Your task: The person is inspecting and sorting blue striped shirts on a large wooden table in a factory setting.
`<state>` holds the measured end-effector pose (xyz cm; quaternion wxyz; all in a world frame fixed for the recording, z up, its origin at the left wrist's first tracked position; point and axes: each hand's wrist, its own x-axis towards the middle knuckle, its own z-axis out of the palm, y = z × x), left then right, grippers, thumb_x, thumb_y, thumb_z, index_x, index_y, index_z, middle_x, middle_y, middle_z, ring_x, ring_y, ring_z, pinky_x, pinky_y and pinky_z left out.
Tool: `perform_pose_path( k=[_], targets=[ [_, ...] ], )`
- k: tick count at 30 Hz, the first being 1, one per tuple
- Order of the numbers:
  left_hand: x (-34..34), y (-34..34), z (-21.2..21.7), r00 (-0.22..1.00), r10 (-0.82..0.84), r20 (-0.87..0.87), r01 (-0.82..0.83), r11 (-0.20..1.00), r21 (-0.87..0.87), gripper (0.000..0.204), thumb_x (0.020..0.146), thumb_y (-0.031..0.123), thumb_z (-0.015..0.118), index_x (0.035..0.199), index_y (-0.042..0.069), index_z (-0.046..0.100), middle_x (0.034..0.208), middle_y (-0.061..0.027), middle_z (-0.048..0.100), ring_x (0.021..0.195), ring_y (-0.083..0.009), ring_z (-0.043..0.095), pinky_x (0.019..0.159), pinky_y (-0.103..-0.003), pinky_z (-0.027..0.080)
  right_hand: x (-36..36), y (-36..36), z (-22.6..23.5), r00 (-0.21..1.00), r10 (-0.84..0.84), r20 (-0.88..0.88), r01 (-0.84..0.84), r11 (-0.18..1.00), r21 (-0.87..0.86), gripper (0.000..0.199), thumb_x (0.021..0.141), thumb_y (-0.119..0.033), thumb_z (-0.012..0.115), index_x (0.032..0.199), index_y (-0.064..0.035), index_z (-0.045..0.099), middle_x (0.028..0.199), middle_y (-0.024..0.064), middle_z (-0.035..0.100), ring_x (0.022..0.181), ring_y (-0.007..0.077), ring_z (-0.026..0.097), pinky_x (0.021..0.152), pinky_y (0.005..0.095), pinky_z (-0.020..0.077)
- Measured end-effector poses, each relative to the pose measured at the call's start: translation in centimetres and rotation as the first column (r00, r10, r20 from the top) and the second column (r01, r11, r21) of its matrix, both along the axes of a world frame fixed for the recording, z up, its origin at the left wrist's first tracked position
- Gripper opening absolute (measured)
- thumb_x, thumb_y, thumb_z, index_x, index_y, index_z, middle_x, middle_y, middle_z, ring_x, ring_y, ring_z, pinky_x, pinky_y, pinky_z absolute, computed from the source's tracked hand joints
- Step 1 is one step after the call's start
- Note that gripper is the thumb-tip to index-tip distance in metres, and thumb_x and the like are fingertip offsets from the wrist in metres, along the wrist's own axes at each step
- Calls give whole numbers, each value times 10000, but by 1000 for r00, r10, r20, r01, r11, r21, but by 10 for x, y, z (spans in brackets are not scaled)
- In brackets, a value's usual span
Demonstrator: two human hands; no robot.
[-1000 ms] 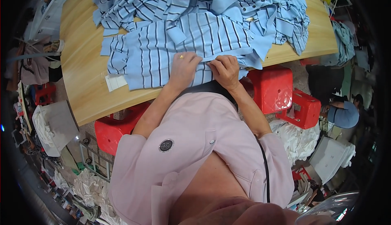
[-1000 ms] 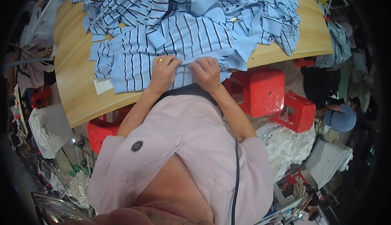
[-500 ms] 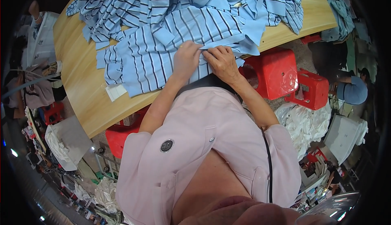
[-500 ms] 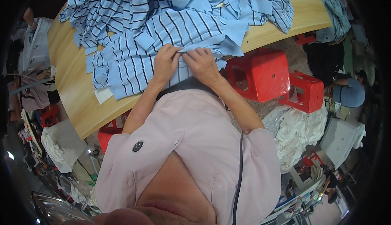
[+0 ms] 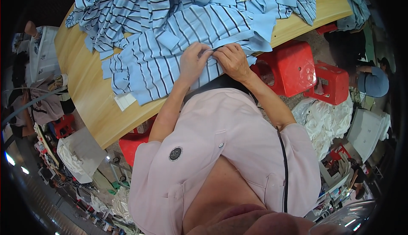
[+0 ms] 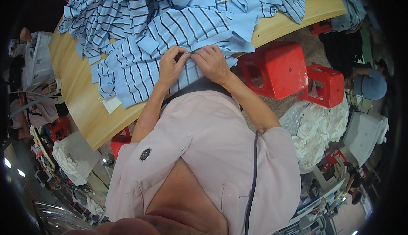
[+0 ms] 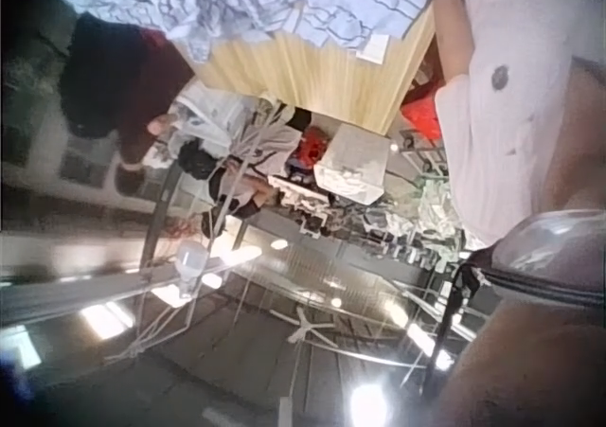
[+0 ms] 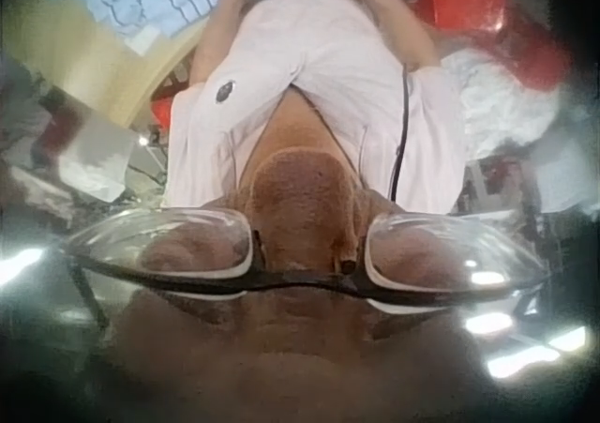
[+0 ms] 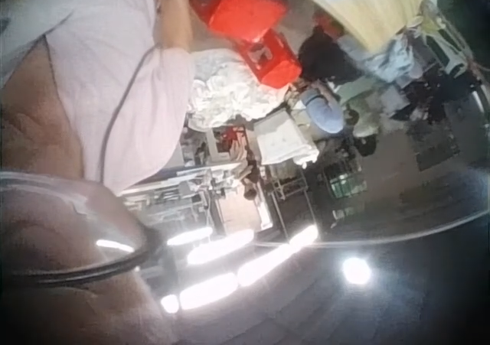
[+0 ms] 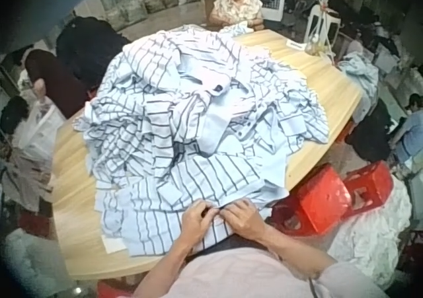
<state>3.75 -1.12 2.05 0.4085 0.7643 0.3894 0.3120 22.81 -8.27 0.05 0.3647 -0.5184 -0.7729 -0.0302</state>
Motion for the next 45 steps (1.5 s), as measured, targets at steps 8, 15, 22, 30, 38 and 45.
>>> perform_pose_path(
  k=[8,15,22,30,38,45],
  targets=[
    [-3,6,-1,998,-30,-62,30,1000,-6,114,958,129,723,988,21,702,939,-154,695,868,-367,685,759,-437,526,-1,6,12,995,27,-98,-36,995,-90,168,833,-111,801,988,-88,741,987,25,719,932,241,673,816,412,496],
    [-3,4,-10,995,-32,-97,44,991,128,121,950,96,689,1038,15,706,968,-168,689,946,-389,681,825,-456,533,-4,8,22,997,15,-70,-33,965,-259,178,855,-82,806,1014,-85,725,962,57,663,937,283,626,821,430,434],
    [-4,2,-5,998,-35,-46,38,998,56,139,950,151,697,992,18,691,949,-177,677,913,-404,654,802,-466,508,-3,2,8,995,72,65,-73,997,8,138,848,-86,719,981,-77,682,948,67,674,896,255,664,810,429,476],
    [-6,6,-14,996,-77,-53,83,989,126,147,989,144,654,985,-2,664,959,-201,660,944,-423,643,832,-498,510,-7,5,8,994,104,19,-104,995,3,236,797,-35,690,1033,-40,699,976,90,698,895,288,675,802,423,528],
    [-5,4,-24,991,-93,-97,103,990,100,156,981,151,660,979,-1,694,966,-202,670,940,-417,654,828,-488,519,2,0,-1,987,148,62,-150,988,22,246,833,-55,701,1076,-18,696,1006,111,701,912,303,678,814,433,542],
    [-7,12,-16,980,-175,-97,183,980,79,161,992,146,660,981,-12,686,948,-199,671,915,-414,655,816,-483,517,0,3,17,989,124,81,-133,984,122,236,832,-45,734,1066,-55,707,1039,66,697,954,255,673,843,415,513]
  ],
)
